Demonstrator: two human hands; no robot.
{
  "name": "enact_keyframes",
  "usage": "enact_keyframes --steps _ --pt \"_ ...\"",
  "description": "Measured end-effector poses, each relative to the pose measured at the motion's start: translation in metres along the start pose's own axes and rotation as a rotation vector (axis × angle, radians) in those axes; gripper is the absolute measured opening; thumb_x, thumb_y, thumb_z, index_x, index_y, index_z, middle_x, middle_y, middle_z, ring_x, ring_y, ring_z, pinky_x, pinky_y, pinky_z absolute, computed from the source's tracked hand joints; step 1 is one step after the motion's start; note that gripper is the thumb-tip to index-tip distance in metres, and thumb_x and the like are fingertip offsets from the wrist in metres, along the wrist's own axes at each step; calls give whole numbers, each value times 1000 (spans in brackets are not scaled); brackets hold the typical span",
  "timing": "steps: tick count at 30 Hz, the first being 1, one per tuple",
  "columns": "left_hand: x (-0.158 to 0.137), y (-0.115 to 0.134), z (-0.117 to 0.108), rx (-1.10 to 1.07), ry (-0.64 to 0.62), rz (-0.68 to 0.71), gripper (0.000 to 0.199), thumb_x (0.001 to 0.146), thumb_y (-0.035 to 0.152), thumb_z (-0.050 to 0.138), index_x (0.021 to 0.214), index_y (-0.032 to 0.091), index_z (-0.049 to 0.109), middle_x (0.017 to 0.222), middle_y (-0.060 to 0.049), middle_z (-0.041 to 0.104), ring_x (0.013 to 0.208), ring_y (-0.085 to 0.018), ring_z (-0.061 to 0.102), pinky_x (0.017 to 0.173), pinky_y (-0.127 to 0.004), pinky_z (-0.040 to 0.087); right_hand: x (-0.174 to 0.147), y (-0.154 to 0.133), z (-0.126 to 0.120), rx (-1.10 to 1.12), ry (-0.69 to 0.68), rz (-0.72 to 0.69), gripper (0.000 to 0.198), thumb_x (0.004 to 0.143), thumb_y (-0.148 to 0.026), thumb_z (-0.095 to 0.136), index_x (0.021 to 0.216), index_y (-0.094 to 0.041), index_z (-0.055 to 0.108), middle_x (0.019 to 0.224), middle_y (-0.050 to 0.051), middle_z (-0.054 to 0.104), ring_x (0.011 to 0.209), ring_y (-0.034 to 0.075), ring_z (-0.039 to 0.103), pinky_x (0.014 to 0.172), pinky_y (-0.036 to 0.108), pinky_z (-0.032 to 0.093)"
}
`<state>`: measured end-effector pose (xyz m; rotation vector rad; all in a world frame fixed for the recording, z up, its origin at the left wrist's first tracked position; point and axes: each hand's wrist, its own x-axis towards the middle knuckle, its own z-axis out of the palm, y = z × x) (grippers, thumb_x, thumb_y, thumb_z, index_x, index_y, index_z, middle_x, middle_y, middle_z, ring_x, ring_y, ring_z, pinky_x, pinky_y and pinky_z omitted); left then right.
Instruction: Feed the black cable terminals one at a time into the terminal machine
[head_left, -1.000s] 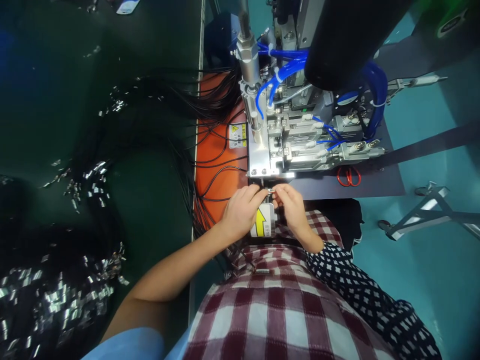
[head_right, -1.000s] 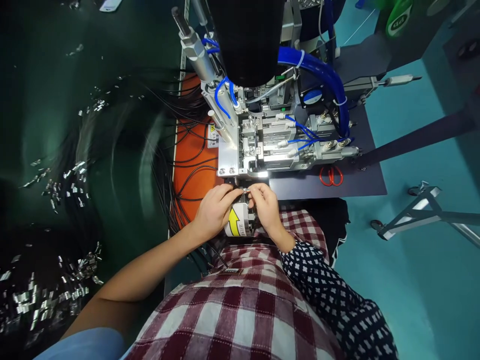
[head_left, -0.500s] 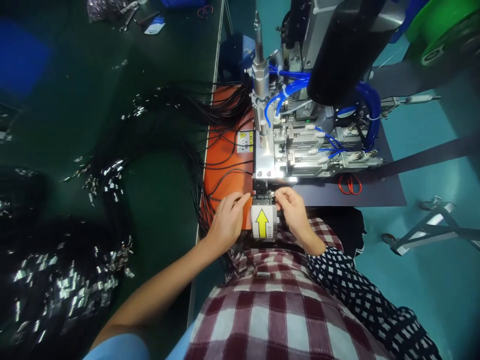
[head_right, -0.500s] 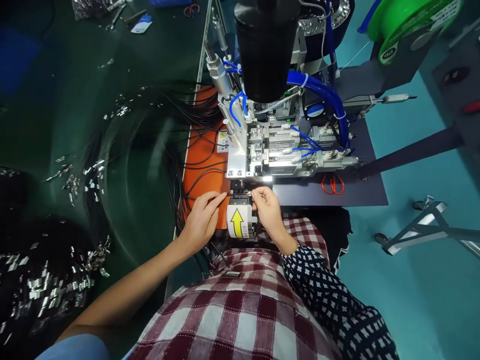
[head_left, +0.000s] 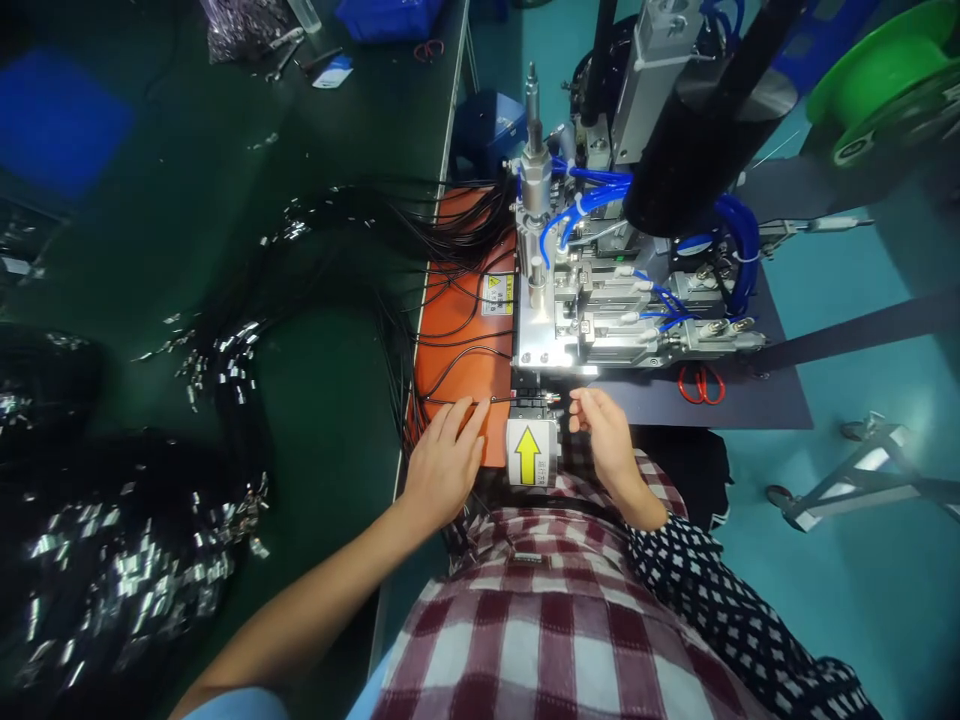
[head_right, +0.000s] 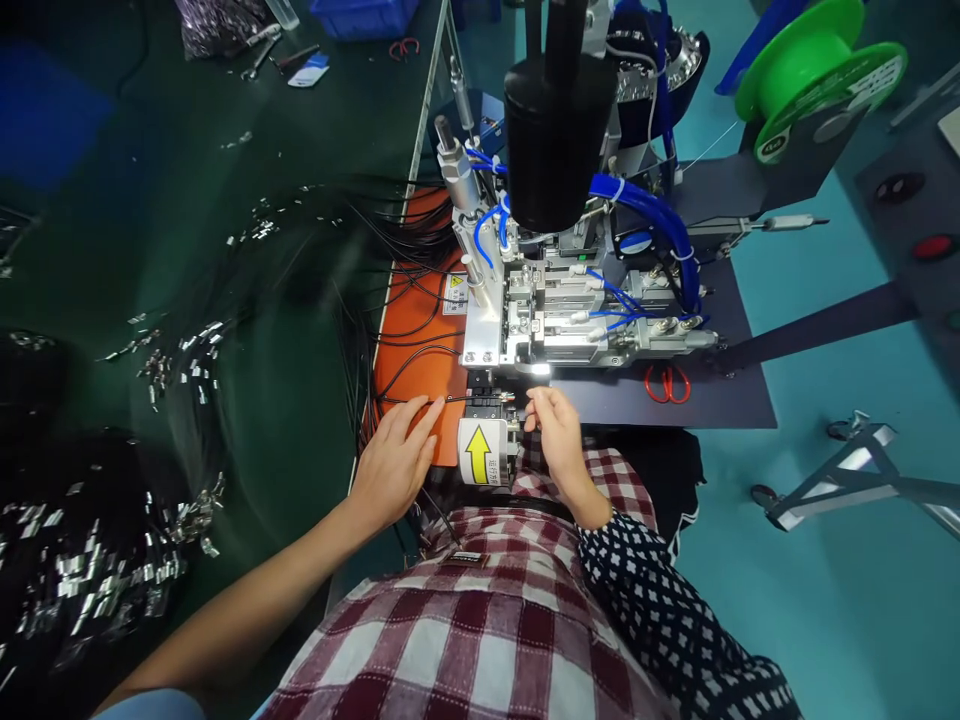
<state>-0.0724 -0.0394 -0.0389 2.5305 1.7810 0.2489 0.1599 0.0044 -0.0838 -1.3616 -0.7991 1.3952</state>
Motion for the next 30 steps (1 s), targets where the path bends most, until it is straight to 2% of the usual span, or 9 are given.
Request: enact_keyframes --steps 3,8,11,14,16,19,24,26,30 --pt "13 -2 0 -27 3 -7 45 99 23 40 143 16 47 136 -16 54 124 -30 49 104 -46 46 -3 2 -10 -23 46 -7 32 84 -49 65 87 -18 65 72 -3 57 56 10 51 58 25 41" --pt "61 -8 5 -75 13 -35 45 99 23 38 140 10 48 140 -18 51 129 -31 46 104 -47 47 -8 2 -15 -13 61 -1 28 84 -46 66 87 -18 65 71 -3 56 57 10 50 59 26 40" --pt "76 -16 -4 -139 -24 -22 44 98 20 36 140 11 46 143 -18 49 132 -30 45 104 -45 47 -13 -3 -16 -16 67 -11 27 84 -46 67 86 -19 64 69 -3 55 57 10 49 59 25 40" --pt "66 -28 -31 -287 -119 88 41 97 15 34 135 17 50 141 -13 49 122 -21 55 96 -34 51 -19 -9 -21 -33 88 -16 26 84 -44 68 85 -19 64 68 -3 55 57 11 49 58 25 40" --pt "52 -37 -52 -348 -303 282 36 95 9 34 119 20 59 127 -9 57 110 -16 59 91 -28 51 -23 -12 -27 -27 100 -15 24 84 -43 69 86 -20 65 70 -3 55 58 10 49 58 25 40" --pt "33 -47 -73 -182 -445 416 27 91 6 41 101 19 63 106 -7 62 103 -20 59 92 -34 47 -28 -16 -32 -11 94 -4 21 85 -41 68 87 -20 65 72 -3 56 59 10 49 59 25 39" --pt "22 -56 -71 -6 -466 508 31 86 1 43 102 18 63 90 -6 61 90 -21 58 89 -37 48 -31 -22 -28 0 48 -6 18 87 -39 67 87 -21 65 73 -3 55 59 10 48 60 26 39" --pt "21 -60 -69 -6 -428 519 30 86 2 45 103 19 63 96 -6 62 97 -21 58 98 -39 46 -33 -25 -27 -21 34 -14 19 88 -40 66 87 -21 65 73 -2 55 60 11 48 60 26 39" --pt "25 -73 -74 65 -345 529 30 86 1 47 101 19 66 109 -7 66 117 -21 56 119 -45 30 -36 -31 -26 -51 25 -26 18 88 -41 66 87 -22 64 71 -2 54 60 12 47 59 27 38"
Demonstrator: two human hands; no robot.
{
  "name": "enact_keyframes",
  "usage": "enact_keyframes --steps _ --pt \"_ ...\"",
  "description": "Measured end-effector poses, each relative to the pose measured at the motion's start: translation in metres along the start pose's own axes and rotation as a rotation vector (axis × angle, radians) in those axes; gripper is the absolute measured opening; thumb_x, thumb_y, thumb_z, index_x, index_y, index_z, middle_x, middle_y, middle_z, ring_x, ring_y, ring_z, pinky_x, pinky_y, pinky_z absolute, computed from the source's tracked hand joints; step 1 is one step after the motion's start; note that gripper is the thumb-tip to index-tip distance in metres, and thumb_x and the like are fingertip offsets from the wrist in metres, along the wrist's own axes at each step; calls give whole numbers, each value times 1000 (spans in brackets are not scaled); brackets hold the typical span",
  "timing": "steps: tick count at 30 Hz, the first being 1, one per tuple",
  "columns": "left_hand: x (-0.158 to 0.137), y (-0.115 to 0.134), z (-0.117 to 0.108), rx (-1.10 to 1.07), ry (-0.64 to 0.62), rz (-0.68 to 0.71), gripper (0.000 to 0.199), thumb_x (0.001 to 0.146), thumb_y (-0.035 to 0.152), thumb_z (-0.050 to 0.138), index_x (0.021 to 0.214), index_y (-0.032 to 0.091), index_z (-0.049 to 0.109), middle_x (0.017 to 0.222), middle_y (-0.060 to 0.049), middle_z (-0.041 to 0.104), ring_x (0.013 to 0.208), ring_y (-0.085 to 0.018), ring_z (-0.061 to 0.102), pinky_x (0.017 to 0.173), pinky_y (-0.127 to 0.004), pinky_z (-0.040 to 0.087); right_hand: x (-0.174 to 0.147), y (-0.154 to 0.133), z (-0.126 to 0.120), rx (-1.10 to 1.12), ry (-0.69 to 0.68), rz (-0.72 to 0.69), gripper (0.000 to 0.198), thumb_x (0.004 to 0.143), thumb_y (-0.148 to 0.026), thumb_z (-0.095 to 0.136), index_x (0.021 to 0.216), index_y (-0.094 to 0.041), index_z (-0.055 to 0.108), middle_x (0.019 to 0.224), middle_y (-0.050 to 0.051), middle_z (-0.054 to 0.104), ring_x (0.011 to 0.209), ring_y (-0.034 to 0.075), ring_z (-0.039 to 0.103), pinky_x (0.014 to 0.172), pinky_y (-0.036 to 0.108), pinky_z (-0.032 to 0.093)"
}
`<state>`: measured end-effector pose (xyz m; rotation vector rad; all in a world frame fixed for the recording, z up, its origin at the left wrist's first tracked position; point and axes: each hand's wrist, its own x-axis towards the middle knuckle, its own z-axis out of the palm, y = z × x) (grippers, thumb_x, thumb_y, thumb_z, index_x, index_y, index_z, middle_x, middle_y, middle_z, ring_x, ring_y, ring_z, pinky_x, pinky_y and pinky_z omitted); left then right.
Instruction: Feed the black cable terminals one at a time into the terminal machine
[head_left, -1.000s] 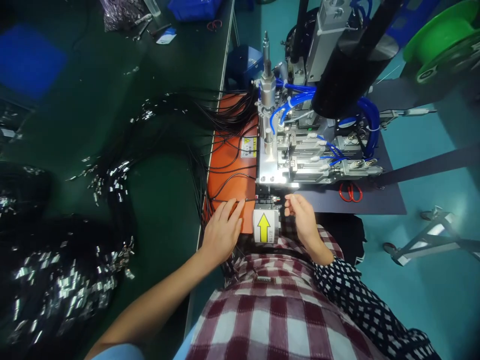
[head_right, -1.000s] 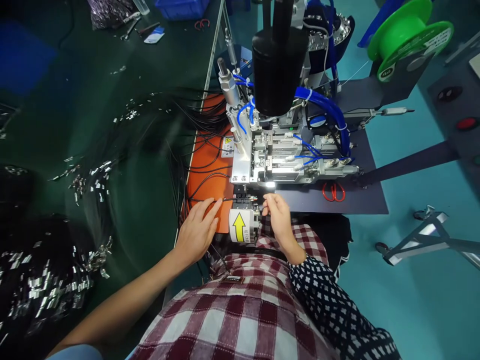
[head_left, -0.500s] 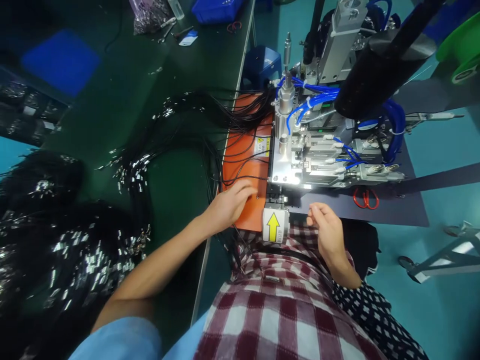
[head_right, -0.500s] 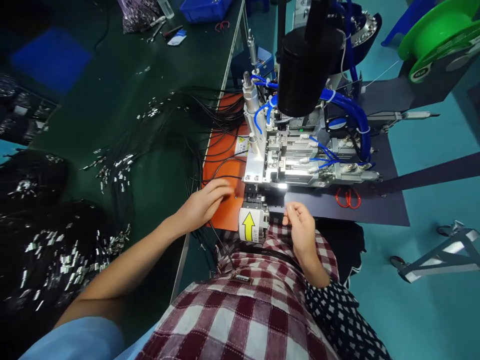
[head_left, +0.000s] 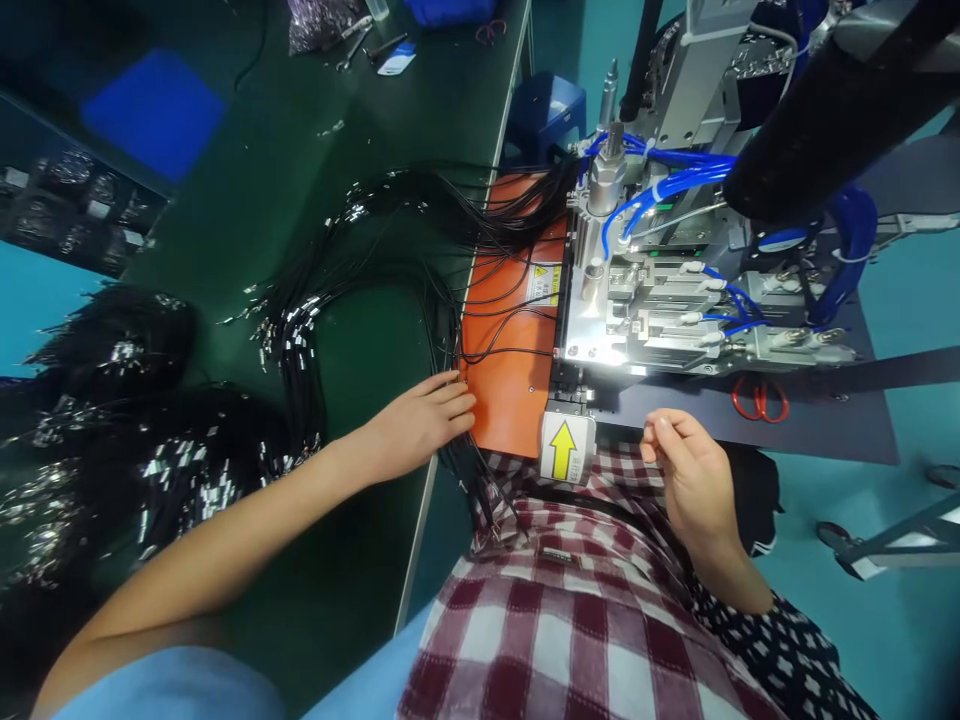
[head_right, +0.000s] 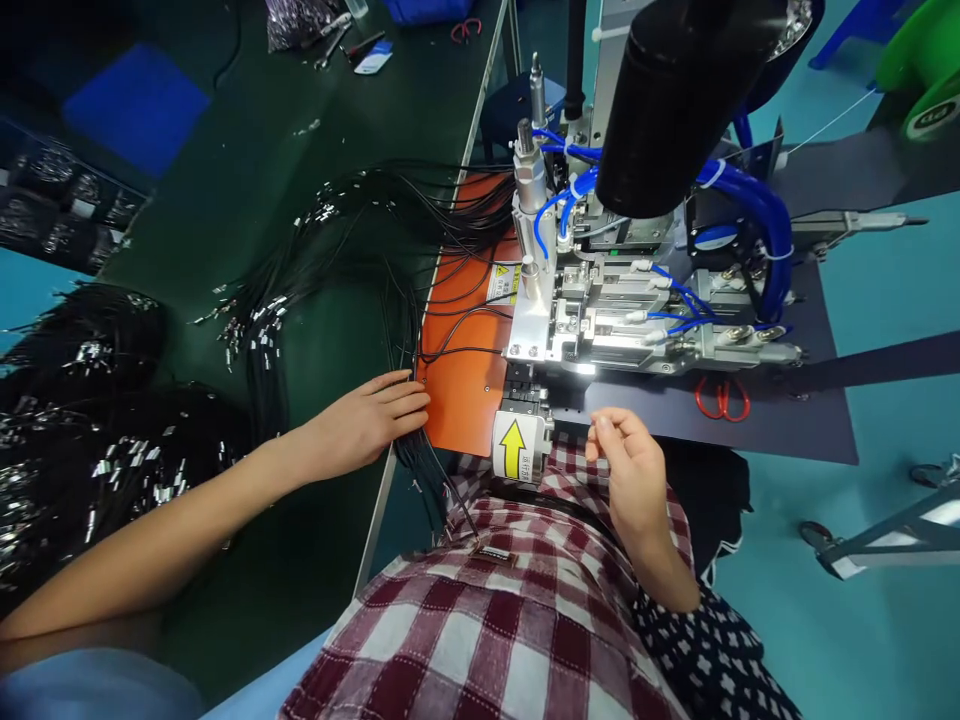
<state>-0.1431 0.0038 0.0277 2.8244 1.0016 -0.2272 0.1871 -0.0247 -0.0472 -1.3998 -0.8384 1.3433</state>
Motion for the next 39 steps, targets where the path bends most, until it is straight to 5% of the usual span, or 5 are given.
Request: enact_keyframes --steps 6,13,20,28,39 --pt "-4 -15 -6 -52 270 95 25 96 11 44 107 20 66 106 -8 69 109 -19 63 106 -41 48 -2 -7 5 -43 -31 -44 18 90 -40 63 85 -23 63 68 -2 54 59 13 47 58 27 38" --pt "33 44 1 -620 600 -30 24 92 7 53 112 18 61 95 -7 68 90 -15 65 79 -26 55 -16 -10 18 -174 -211 -101 9 83 -30 68 89 -23 69 78 1 64 64 15 57 59 28 49" --pt "45 69 24 -696 552 -148 20 94 10 51 111 16 61 96 -8 67 88 -15 64 77 -27 54 -24 -11 28 26 -220 -16 19 79 -31 73 96 -23 69 71 1 66 58 14 60 48 25 49" --pt "71 78 4 -1053 228 -256 23 97 27 49 119 20 53 88 -2 65 75 -14 60 63 -24 47 -17 -14 37 -22 -309 -47 11 81 -29 73 86 -20 71 67 -1 63 53 10 53 48 23 43" --pt "89 78 9 -1284 304 -342 17 95 28 54 99 17 66 78 -1 64 66 -11 57 60 -22 43 -9 -23 21 23 -137 -82 9 86 -30 69 85 -21 71 71 -2 65 54 8 54 56 22 48"
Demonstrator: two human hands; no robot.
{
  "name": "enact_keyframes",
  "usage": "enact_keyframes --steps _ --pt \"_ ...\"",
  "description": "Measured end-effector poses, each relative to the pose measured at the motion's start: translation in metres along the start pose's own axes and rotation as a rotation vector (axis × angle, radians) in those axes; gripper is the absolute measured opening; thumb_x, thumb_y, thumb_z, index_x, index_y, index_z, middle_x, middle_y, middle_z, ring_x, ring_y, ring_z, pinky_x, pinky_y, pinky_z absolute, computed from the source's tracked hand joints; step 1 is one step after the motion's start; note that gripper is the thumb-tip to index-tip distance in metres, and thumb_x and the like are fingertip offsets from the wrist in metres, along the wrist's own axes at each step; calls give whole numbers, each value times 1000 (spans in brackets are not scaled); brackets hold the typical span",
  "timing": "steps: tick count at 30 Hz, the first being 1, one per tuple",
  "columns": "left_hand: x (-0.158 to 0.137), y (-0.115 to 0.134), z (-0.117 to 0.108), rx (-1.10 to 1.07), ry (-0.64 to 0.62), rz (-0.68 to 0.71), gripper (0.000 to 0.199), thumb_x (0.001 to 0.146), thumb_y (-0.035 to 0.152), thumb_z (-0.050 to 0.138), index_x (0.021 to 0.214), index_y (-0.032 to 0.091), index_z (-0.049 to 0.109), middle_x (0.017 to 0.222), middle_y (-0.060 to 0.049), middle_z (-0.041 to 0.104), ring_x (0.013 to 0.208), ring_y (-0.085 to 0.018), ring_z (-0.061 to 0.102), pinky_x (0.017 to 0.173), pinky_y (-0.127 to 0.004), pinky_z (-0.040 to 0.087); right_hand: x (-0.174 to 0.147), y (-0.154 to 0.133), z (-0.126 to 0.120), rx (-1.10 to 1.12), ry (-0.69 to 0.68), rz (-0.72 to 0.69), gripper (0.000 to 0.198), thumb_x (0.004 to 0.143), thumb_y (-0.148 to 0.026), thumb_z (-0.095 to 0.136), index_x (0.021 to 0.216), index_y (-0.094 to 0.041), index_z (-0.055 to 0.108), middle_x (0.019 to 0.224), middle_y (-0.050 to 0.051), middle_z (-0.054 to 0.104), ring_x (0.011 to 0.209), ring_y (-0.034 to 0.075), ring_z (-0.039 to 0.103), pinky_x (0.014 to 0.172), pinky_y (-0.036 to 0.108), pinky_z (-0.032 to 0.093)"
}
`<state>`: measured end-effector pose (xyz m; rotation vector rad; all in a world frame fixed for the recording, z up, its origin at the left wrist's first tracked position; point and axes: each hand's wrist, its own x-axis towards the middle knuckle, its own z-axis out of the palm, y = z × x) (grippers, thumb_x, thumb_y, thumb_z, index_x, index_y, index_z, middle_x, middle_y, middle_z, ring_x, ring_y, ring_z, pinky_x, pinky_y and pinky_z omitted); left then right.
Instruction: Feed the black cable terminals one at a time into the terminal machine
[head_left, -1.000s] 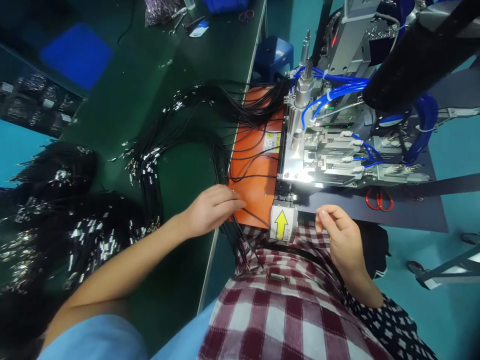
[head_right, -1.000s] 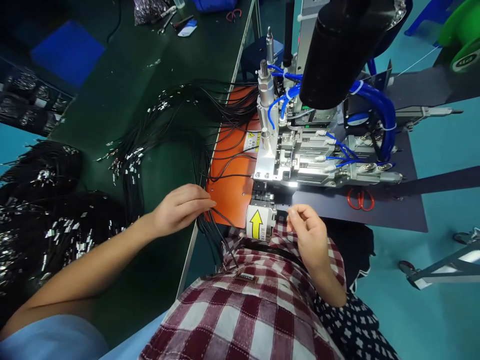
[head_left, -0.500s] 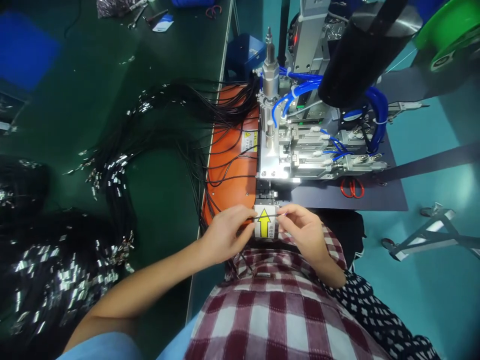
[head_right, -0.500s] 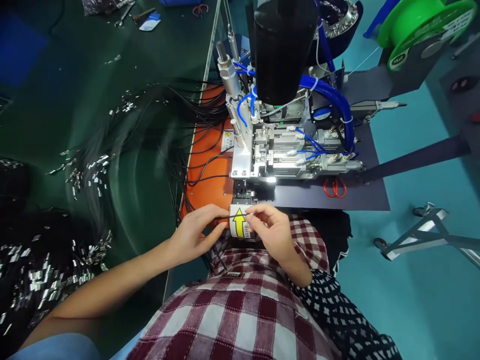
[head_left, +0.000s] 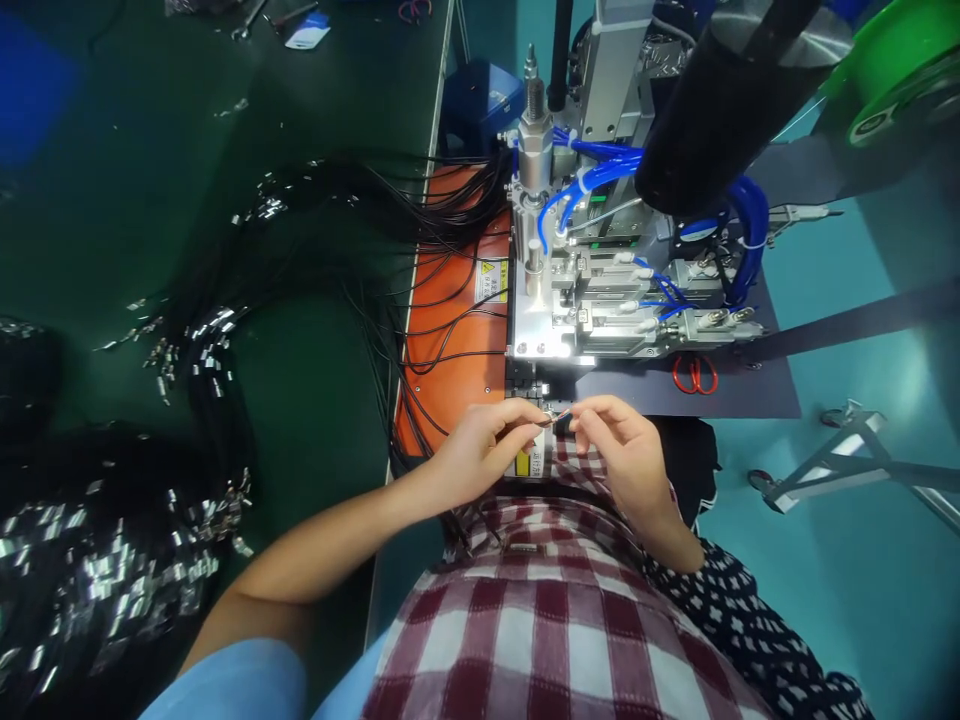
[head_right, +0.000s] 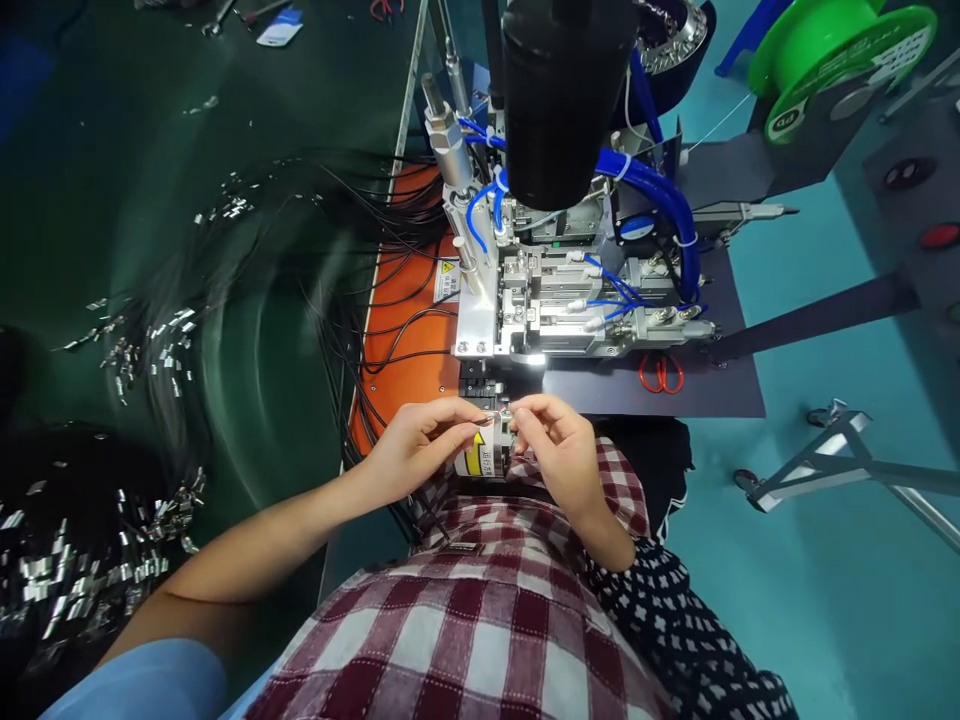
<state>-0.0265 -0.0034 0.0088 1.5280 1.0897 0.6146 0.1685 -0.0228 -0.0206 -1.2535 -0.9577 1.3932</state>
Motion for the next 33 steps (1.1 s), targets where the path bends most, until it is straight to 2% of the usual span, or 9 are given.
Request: enact_keyframes --steps 5,8,12,15,17,20,24,28,33 --pt "2 0 6 -132 82 -47 11 89 25 63 83 15 63 67 1 61 57 -10 58 54 -21 46 -5 3 4 7 -98 24 15 88 -35 66 85 -21 70 71 -2 63 55 9 55 54 22 46" --pt "3 0 8 -160 85 -67 10 88 23 63 82 15 62 66 2 60 56 -10 60 53 -21 47 -7 3 8 -104 -84 -23 13 83 -31 71 91 -21 68 73 -1 65 57 11 56 54 24 46" --pt "3 0 10 -101 112 -44 9 88 21 62 81 15 62 68 2 59 56 -9 58 52 -19 45 -5 0 13 -405 14 -303 1 86 -22 68 86 -21 67 77 0 67 67 14 60 63 27 47" --pt "3 -3 11 -34 151 -9 8 88 20 62 82 15 64 71 1 62 60 -9 57 56 -20 45 -2 -1 14 -636 19 -493 10 92 -18 60 83 -20 65 80 2 68 72 16 60 68 30 46" --pt "4 -5 12 -12 169 8 9 89 22 61 83 16 65 73 1 62 63 -9 57 57 -20 45 -1 0 13 -743 11 -554 11 94 -17 57 85 -19 64 78 3 69 70 16 59 67 32 44" --pt "4 -7 12 -3 157 23 10 91 22 59 87 16 66 71 2 62 63 -9 56 58 -19 44 0 3 12 -792 1 -567 16 96 -18 54 82 -18 62 74 3 67 65 16 58 64 32 42" --pt "4 -9 11 7 139 31 13 93 18 54 90 17 67 71 2 63 61 -9 57 59 -19 45 1 2 6 -724 -23 -490 25 99 -18 47 79 -19 62 71 2 65 64 15 58 64 31 44" --pt "4 -8 10 -29 142 19 12 92 19 55 90 17 67 71 1 65 62 -9 59 59 -20 46 4 -6 1 -659 59 -500 13 95 -17 55 98 -20 68 87 4 67 76 16 62 68 31 49" --pt "4 -7 13 -4 170 37 8 89 21 60 87 16 67 71 1 66 63 -10 60 59 -20 46 4 -14 1 -691 -16 -552 22 92 -14 57 110 -23 68 94 5 65 80 17 62 69 31 51"
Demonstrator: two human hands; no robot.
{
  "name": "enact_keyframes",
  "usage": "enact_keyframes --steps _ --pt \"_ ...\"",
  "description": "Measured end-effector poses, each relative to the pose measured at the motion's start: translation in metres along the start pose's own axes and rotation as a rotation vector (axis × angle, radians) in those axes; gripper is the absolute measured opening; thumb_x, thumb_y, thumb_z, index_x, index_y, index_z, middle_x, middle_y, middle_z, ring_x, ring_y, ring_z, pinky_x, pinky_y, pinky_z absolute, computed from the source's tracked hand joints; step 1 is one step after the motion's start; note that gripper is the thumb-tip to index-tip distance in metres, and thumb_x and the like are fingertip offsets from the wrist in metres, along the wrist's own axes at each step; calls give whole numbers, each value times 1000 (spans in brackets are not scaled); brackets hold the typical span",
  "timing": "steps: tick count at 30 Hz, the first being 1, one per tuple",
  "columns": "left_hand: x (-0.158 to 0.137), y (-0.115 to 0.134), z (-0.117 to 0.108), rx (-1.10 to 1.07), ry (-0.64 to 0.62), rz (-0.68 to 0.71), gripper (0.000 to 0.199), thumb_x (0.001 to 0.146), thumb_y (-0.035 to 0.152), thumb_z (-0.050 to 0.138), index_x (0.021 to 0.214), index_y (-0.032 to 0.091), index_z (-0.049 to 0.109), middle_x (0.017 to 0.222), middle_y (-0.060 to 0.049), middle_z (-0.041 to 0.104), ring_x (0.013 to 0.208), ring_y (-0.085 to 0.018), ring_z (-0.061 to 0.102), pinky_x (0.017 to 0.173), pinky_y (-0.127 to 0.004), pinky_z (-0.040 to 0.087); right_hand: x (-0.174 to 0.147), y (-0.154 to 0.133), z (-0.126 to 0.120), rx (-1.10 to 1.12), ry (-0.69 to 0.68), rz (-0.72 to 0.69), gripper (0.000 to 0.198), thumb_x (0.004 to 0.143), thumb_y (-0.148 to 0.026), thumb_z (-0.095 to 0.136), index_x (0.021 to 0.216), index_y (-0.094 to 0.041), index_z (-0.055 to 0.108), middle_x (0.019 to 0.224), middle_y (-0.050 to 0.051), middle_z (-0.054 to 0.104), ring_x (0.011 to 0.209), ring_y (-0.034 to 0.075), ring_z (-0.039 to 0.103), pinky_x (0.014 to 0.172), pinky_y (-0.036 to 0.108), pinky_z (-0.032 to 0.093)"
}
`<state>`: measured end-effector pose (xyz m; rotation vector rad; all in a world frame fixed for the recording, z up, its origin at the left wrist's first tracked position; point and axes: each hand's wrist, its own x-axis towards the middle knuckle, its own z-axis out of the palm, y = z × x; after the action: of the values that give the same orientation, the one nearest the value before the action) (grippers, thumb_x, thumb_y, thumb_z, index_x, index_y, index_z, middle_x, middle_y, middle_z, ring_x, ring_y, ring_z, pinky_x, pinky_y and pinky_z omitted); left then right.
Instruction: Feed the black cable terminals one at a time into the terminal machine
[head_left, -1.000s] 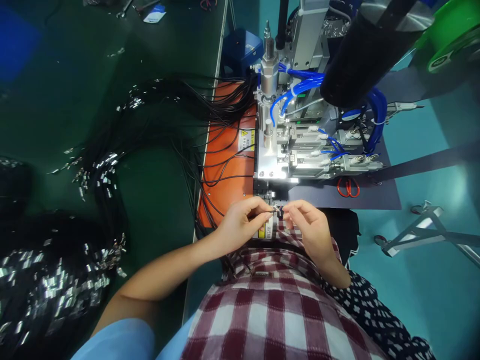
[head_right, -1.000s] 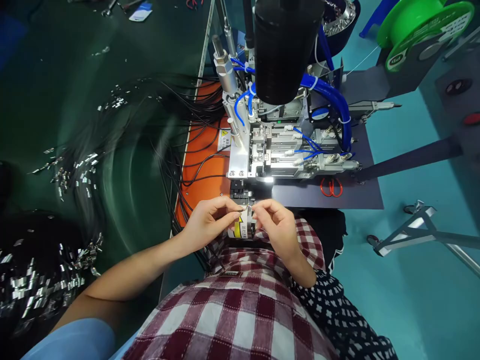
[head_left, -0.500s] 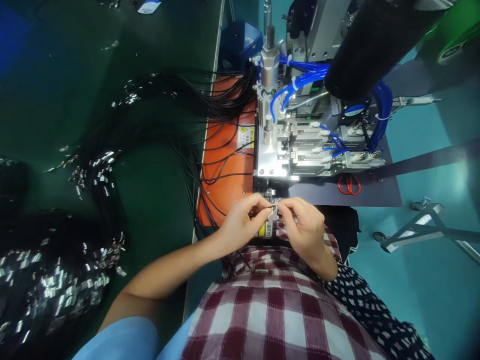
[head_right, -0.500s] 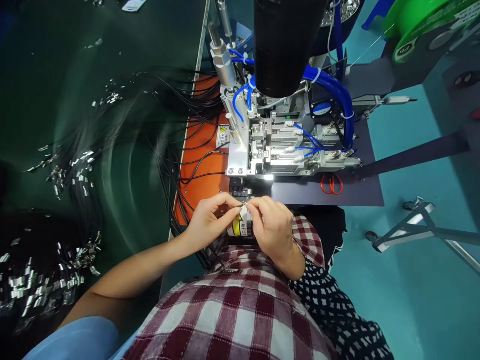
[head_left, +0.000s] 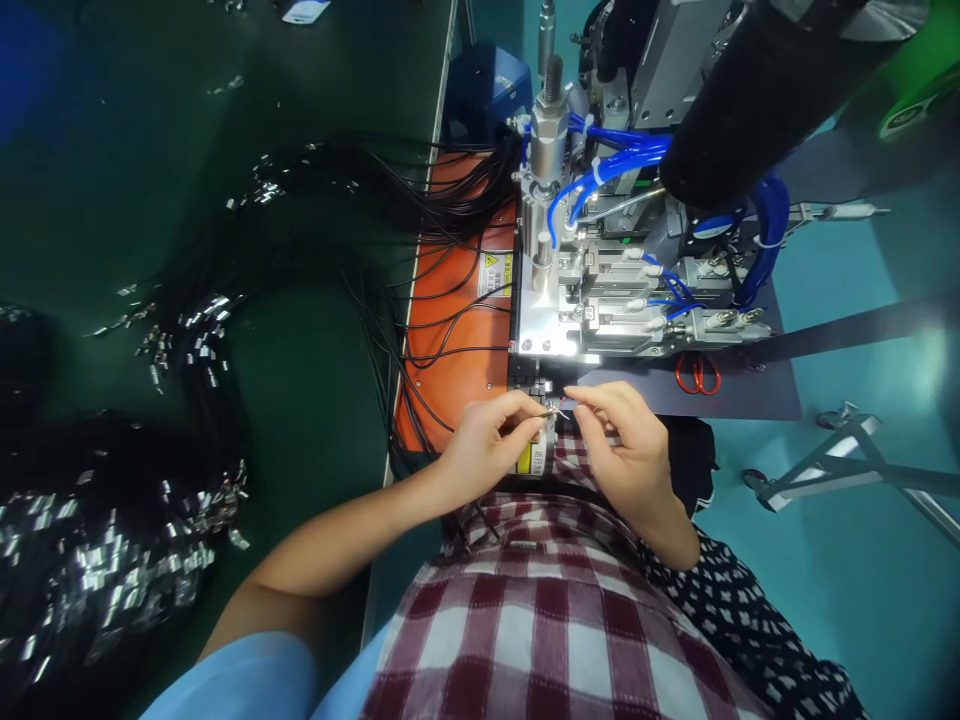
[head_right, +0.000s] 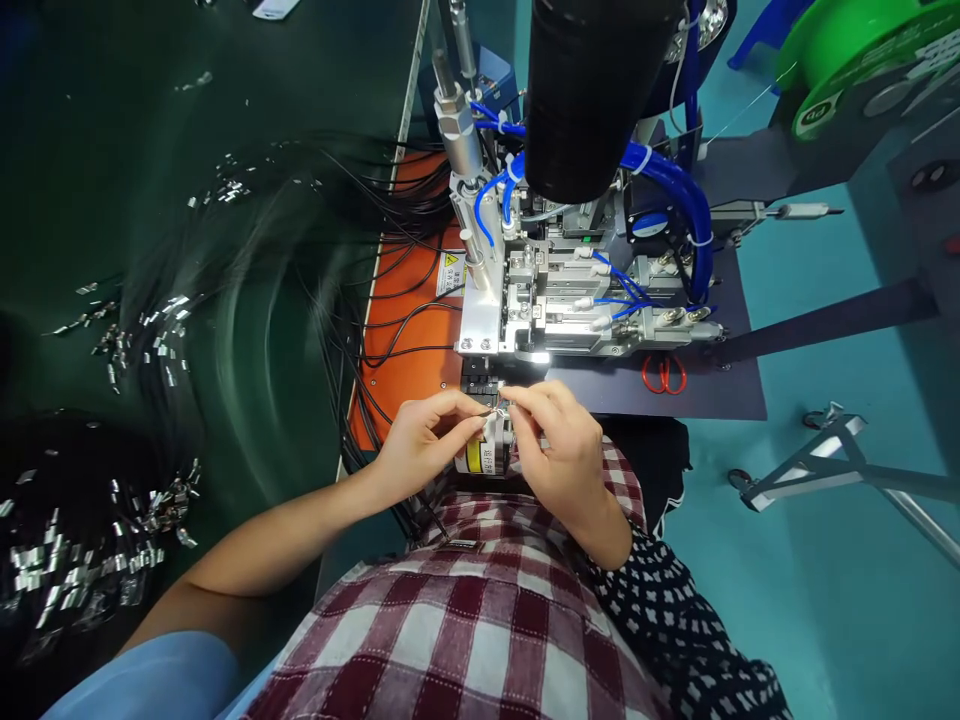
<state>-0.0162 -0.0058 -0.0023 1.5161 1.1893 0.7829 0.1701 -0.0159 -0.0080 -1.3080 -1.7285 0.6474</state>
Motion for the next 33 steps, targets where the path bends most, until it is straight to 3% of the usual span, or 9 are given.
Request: enact_keyframes --steps 11,19,24,27,33 --pt "-1 -2 1 24 9 -1 8 90 21 59 86 17 65 72 1 65 60 -9 59 55 -19 45 -11 13 -3 -372 -5 -277 36 87 -12 62 119 -27 68 96 5 73 76 17 65 68 31 44" --pt "-1 -2 0 -6 6 -28 9 89 21 59 87 16 67 70 1 63 59 -10 57 56 -20 46 -22 25 2 -398 30 -327 43 87 -10 63 127 -27 63 106 5 76 80 16 69 65 31 42" --pt "-1 -6 -1 11 29 -34 10 89 22 60 89 16 67 72 0 64 60 -10 58 55 -20 47 -29 31 15 -314 33 -266 40 89 -11 60 126 -24 65 109 8 76 87 20 72 67 32 47" --pt "-1 -7 -1 -2 38 -38 10 89 23 61 90 16 68 73 -1 65 60 -11 58 54 -20 47 -32 30 22 -157 50 -201 38 89 -11 60 123 -25 67 110 8 75 89 21 72 70 35 52" --pt "-2 -7 -1 -21 38 -35 12 89 25 62 90 16 69 75 -2 66 61 -11 60 54 -21 48 -17 17 21 304 132 310 15 90 -26 63 102 -22 72 97 6 72 62 14 64 55 29 52"
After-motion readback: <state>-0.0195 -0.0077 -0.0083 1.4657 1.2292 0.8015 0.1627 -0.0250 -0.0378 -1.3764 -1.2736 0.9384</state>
